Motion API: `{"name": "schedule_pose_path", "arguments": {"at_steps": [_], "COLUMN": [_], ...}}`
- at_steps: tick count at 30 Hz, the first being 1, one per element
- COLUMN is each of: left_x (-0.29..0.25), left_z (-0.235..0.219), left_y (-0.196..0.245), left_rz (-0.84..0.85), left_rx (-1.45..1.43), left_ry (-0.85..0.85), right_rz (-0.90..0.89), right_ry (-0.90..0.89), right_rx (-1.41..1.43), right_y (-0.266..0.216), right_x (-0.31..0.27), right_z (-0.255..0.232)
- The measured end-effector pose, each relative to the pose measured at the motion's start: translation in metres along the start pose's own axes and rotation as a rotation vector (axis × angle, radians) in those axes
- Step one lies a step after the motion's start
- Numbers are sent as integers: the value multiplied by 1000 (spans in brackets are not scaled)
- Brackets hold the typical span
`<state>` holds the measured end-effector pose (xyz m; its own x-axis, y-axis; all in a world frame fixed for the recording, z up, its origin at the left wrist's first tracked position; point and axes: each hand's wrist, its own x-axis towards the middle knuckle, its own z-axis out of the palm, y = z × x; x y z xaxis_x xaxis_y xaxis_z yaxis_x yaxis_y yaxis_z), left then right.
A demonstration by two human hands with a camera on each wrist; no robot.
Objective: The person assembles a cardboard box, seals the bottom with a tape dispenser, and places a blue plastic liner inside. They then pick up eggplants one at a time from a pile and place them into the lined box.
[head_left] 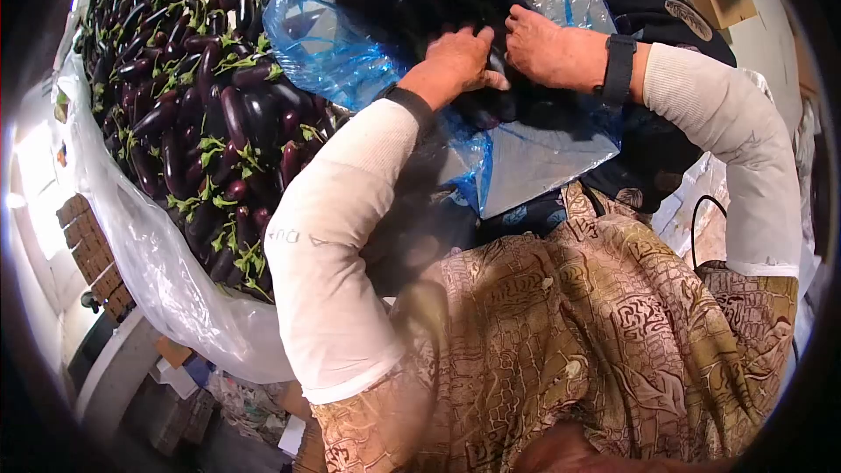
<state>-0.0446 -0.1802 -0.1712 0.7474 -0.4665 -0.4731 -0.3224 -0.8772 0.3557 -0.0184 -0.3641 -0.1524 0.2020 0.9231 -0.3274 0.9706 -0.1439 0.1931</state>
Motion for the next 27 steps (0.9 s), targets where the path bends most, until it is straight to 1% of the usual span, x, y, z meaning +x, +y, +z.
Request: {"name": "schedule_pose_path", "arguments": {"at_steps": [1,2,3,4,5,6,7,8,9,10,11,12,13,14,15,16,17,18,19,21,22,23,25,26,27], "left_x": [-4,-8,-10,-10,-11,-19,-28,-40,-52,-65,-85,-102,-116,-131,-144,-155,-166,-176,-185,-197,-200,-205,-213,-216,-221], "left_z": [-3,-7,-13,-22,-31,-49,-68,-81,-99,-114,-136,-147,-153,-157,-158,-157,-153,-146,-134,-101,-78,-66,-30,-13,5], "left_y": [0,-1,-4,-8,-15,-20,-25,-32,-36,-45,-45,-52,-65,-76,-85,-93,-101,-108,-117,-129,-139,-125,-129,-124,-119], "left_rz": [0,0,-1,-13,18,88,156,201,171,143,84,25,16,-19,-55,-57,-128,-201,-226,-310,-351,-389,-427,-424,-419], "left_rx": [-1,49,99,132,155,112,68,-36,-154,-292,-318,-403,-483,-538,-591,-596,-640,-685,-747,-891,-957,-1025,-1105,-1037,-969], "left_ry": [-3,65,135,107,82,76,67,170,204,213,194,196,206,221,236,245,254,260,298,317,314,374,302,334,363], "right_rz": [10,-14,-14,21,52,65,56,80,106,108,98,124,150,132,128,234,336,394,411,338,369,358,474,600,589], "right_ry": [18,96,93,116,144,55,61,90,115,-84,-88,-245,-405,-365,-368,-268,-168,-147,-89,-78,-201,-210,-340,-304,-313], "right_rx": [-44,-117,-119,-114,-113,-25,-28,16,57,230,228,409,587,510,502,554,606,648,592,585,667,659,802,822,821], "right_y": [0,6,10,16,23,31,30,29,29,28,23,18,16,9,6,6,6,14,25,38,41,38,25,19,21], "right_x": [0,0,2,5,11,21,23,24,24,29,31,32,34,39,44,48,54,63,69,77,88,94,108,116,119], "right_z": [-1,3,7,9,9,7,5,0,-6,-23,-41,-58,-67,-53,-48,-42,-36,-22,-10,-9,-8,-12,-20,-15,-16]}}
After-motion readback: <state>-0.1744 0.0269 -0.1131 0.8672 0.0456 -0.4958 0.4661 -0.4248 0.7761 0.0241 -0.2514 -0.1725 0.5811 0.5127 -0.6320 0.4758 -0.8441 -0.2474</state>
